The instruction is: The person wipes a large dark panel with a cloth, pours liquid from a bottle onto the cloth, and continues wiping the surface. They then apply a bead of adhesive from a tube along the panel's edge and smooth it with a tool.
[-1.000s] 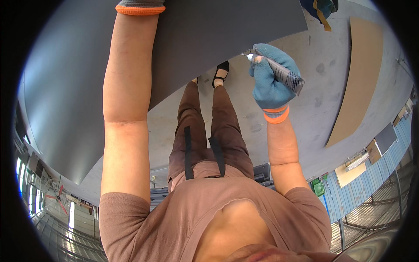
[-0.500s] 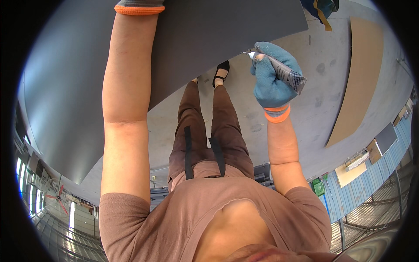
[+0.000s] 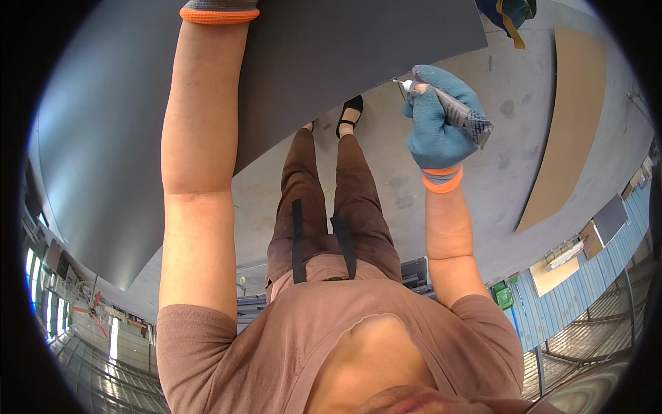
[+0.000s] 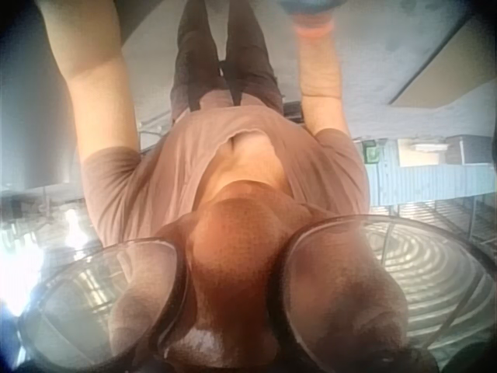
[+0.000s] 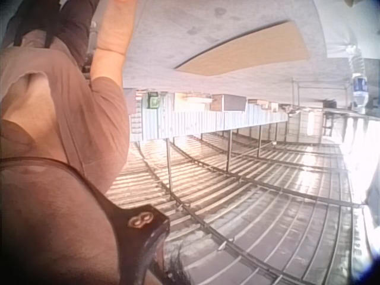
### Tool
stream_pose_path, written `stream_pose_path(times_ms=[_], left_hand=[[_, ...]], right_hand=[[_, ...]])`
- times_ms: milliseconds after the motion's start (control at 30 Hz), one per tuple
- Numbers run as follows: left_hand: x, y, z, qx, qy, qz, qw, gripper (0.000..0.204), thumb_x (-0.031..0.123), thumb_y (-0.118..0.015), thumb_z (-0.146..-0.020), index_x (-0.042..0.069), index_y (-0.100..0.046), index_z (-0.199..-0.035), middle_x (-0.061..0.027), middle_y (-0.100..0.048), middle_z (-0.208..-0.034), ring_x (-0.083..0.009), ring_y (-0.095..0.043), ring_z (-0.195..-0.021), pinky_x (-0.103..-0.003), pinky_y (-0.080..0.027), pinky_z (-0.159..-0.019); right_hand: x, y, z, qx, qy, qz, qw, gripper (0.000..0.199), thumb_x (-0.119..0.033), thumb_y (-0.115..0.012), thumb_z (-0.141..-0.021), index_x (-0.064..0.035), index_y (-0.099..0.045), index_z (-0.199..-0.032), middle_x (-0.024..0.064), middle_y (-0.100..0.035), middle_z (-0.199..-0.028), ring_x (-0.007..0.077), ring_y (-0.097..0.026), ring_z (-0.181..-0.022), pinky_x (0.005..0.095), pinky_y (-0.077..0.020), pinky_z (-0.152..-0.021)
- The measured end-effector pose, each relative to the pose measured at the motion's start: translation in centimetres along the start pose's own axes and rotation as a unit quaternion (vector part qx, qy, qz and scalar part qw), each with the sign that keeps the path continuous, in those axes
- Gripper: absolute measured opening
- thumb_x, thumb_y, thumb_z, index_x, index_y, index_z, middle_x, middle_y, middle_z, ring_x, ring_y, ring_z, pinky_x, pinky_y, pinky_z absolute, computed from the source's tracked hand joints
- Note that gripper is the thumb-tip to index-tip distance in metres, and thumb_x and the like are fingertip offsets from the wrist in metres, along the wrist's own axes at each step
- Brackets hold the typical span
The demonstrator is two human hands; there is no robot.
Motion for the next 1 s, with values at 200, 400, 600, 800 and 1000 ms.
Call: stream_pose_path(times_ms=[200,400,600,800,1000], left_hand=[[-1.3,0.3,0.3,0.116,0.071,0.191,0.972,0.033,0.023,-0.048,-0.109,-0.002,-0.065,-0.123,-0.0199,-0.066,-0.132,-0.0367,-0.061,-0.127,-0.049,-0.049,-0.113],[-1.3,0.2,0.2,0.132,0.068,0.192,0.97,0.033,0.023,-0.047,-0.109,-0.002,-0.065,-0.124,-0.02,-0.065,-0.134,-0.0371,-0.06,-0.128,-0.05,-0.048,-0.114],[-1.4,0.6,0.2,0.131,0.053,0.179,0.974,0.034,0.023,-0.047,-0.11,-0.002,-0.064,-0.124,-0.0199,-0.065,-0.134,-0.0371,-0.06,-0.129,-0.05,-0.048,-0.115],[-1.4,0.4,0.2,0.104,0.077,0.187,0.974,0.035,0.024,-0.046,-0.11,-0.002,-0.064,-0.124,-0.0197,-0.066,-0.134,-0.0366,-0.061,-0.129,-0.05,-0.048,-0.115],[-1.3,0.3,0.3,0.098,0.065,0.179,0.977,0.035,0.024,-0.046,-0.11,-0.003,-0.063,-0.125,-0.0201,-0.065,-0.135,-0.0372,-0.06,-0.129,-0.05,-0.048,-0.115]], right_hand=[[-0.3,-0.2,-0.2,0.008,0.019,0.007,1.0,0.018,-0.002,-0.069,-0.094,0.0083,-0.068,-0.109,0.0128,-0.073,-0.083,0.0119,-0.065,-0.064,0.0257,-0.0549,-0.058],[-0.3,0.0,-0.2,0.005,0.025,0.021,0.999,0.018,-0.002,-0.07,-0.094,0.008,-0.068,-0.109,0.0127,-0.073,-0.083,0.0118,-0.065,-0.064,0.0257,-0.0545,-0.058],[-0.1,0.2,-0.1,0.021,0.017,0.008,1.0,0.017,-0.001,-0.069,-0.094,0.0083,-0.069,-0.108,0.0119,-0.072,-0.084,0.0113,-0.065,-0.064,0.0252,-0.0537,-0.058],[-0.6,-0.3,-0.1,-0.013,0.007,0.039,0.999,0.017,0.001,-0.068,-0.093,0.0085,-0.069,-0.108,0.012,-0.072,-0.083,0.011,-0.064,-0.064,0.0248,-0.0535,-0.059],[0.0,0.2,0.0,0.02,-0.001,0.005,1.0,0.016,0.001,-0.068,-0.093,0.0087,-0.07,-0.106,0.0118,-0.072,-0.082,0.0103,-0.063,-0.063,0.0244,-0.0529,-0.058]])
Point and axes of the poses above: each hand's wrist, its own z-axis away from the middle knuckle, its own y-axis out of the back of the hand, x = y × z, the point moved 7 cm from there along -z, towards the middle knuckle
